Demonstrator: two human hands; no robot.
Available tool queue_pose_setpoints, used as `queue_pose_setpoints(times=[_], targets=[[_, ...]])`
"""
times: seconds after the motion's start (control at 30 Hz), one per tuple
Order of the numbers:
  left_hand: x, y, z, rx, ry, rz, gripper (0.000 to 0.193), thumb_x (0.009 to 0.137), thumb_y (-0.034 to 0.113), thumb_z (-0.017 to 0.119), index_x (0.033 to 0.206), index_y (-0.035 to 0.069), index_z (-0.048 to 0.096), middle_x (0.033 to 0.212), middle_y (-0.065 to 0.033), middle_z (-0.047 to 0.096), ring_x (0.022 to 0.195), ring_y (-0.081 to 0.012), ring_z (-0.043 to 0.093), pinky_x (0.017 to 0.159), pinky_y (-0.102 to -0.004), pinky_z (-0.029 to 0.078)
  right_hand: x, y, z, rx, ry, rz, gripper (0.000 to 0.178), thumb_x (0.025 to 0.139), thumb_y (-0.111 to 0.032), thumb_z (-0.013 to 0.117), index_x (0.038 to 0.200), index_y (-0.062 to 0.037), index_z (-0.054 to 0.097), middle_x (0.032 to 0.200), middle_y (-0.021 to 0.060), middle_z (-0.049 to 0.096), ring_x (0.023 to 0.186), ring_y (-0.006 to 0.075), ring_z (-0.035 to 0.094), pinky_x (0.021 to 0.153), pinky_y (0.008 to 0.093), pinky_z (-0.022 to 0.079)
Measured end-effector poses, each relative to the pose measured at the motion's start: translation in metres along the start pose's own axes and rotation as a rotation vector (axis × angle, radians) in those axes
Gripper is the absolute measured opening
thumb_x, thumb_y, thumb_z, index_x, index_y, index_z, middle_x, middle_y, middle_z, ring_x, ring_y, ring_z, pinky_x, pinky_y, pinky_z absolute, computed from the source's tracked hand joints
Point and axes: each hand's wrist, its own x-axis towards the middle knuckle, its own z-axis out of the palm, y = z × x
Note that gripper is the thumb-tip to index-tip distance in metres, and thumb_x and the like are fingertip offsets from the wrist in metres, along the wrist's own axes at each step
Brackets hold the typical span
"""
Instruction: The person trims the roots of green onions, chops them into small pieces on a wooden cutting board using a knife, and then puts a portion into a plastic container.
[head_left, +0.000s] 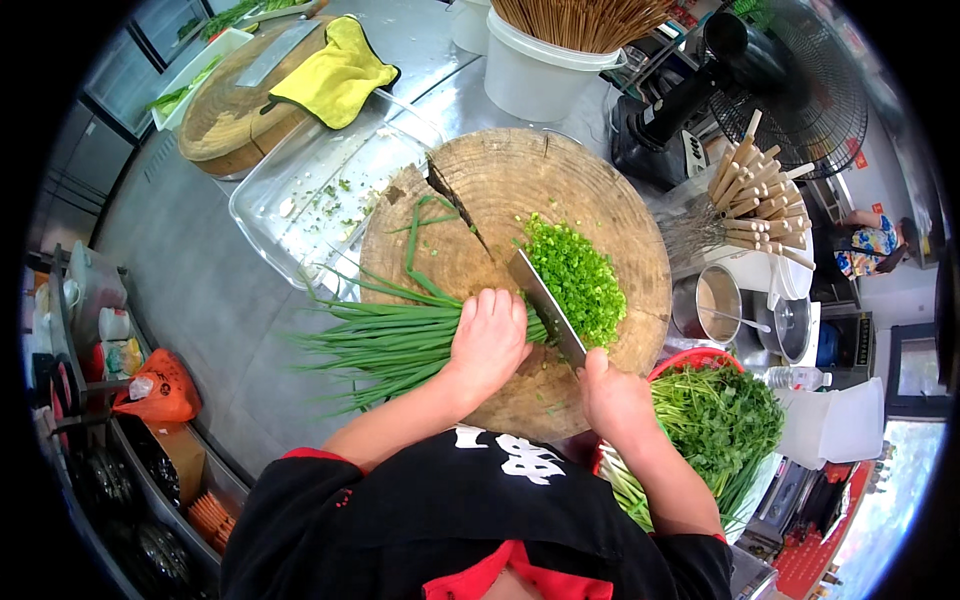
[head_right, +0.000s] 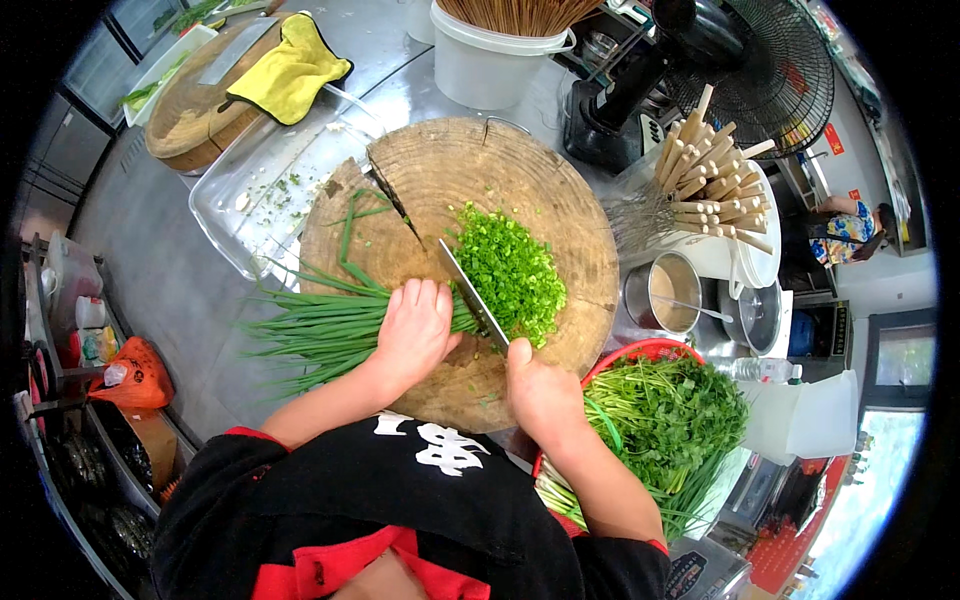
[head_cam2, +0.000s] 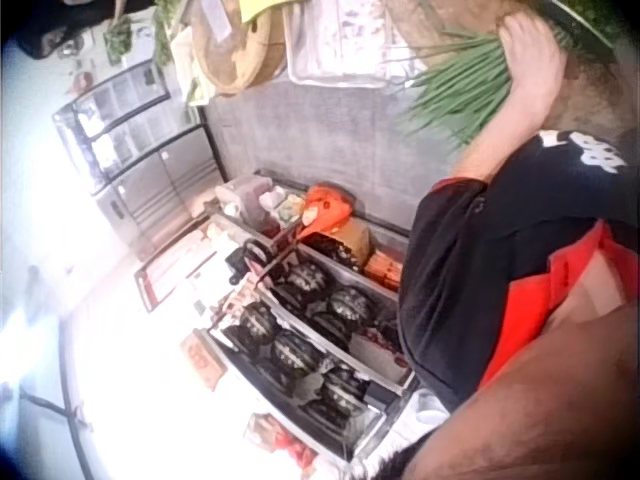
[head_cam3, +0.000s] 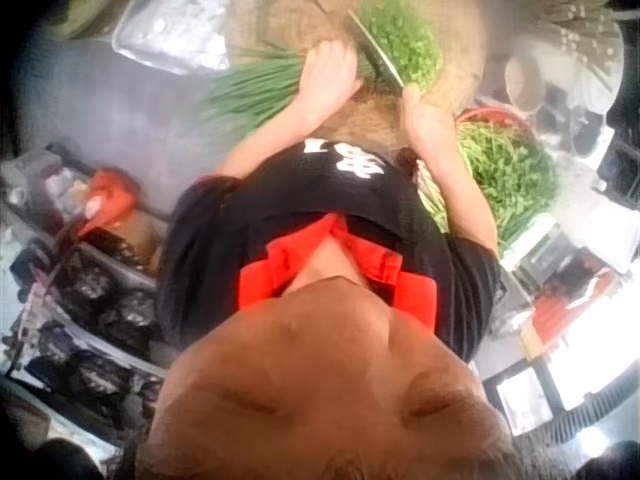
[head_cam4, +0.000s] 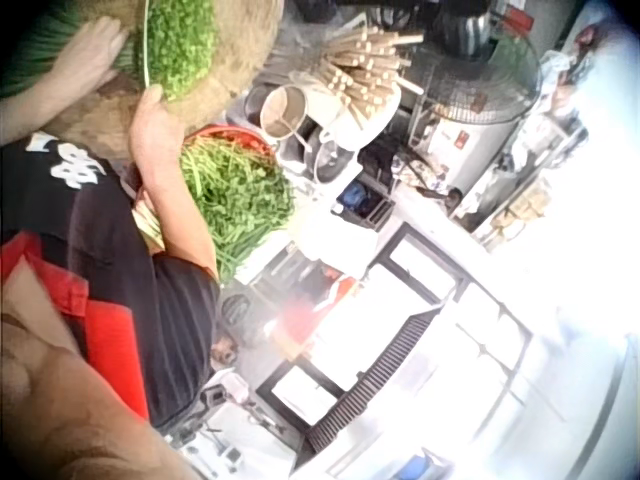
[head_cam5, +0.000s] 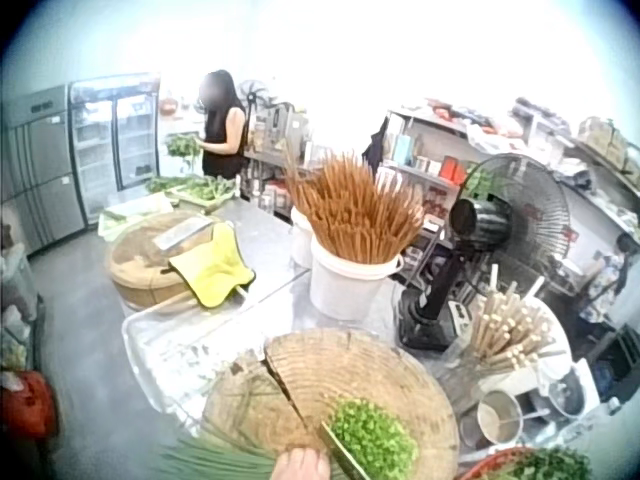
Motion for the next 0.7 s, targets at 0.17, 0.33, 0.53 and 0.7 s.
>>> queue_pose_setpoints(times=[0.17,0.33,0.53,0.7], targets=[[0.024,0.007,0.007,-0.039,0.024,0.032,0.061,0.063,0.031,0.079,0.106,-0.003,0.054,0.098,-0.0131,0.051,0.094,-0.0273,0.049,0.081,-0.0362,0.042,0.002,0.016,0.000,0.085,0.126,-0.010,0.021,0.090,-0.018,0.055,0.090,-0.0019,0.041,0.062,0.0218,0.060,0.054,0.0413,0.060,0.049,0.0503,0.047],[0.024,0.005,0.010,-0.093,0.080,0.013,0.065,0.065,0.031,0.079,0.111,-0.005,0.052,0.101,-0.0145,0.051,0.096,-0.0284,0.049,0.084,-0.0368,0.042,-0.011,0.013,-0.019,0.114,0.193,-0.018,0.021,0.091,-0.018,0.054,0.090,-0.0019,0.041,0.061,0.0214,0.060,0.052,0.0413,0.059,0.048,0.0508,0.046],[0.024,0.006,0.007,-0.123,0.101,-0.022,0.075,0.065,0.031,0.079,0.120,-0.009,0.047,0.107,-0.0168,0.051,0.100,-0.0297,0.048,0.088,-0.0383,0.042,-0.021,0.004,-0.018,0.079,0.102,-0.002,0.020,0.091,-0.018,0.054,0.091,-0.0021,0.041,0.060,0.0199,0.060,0.052,0.0405,0.059,0.048,0.0502,0.047],[0.017,0.002,-0.006,0.011,0.123,0.001,0.076,0.065,0.035,0.078,0.121,-0.008,0.048,0.108,-0.0167,0.052,0.100,-0.0287,0.048,0.090,-0.0400,0.039,-0.018,0.002,-0.013,0.066,0.046,0.034,0.022,0.092,-0.020,0.052,0.090,-0.0019,0.041,0.060,0.0200,0.059,0.052,0.0410,0.059,0.048,0.0511,0.047]])
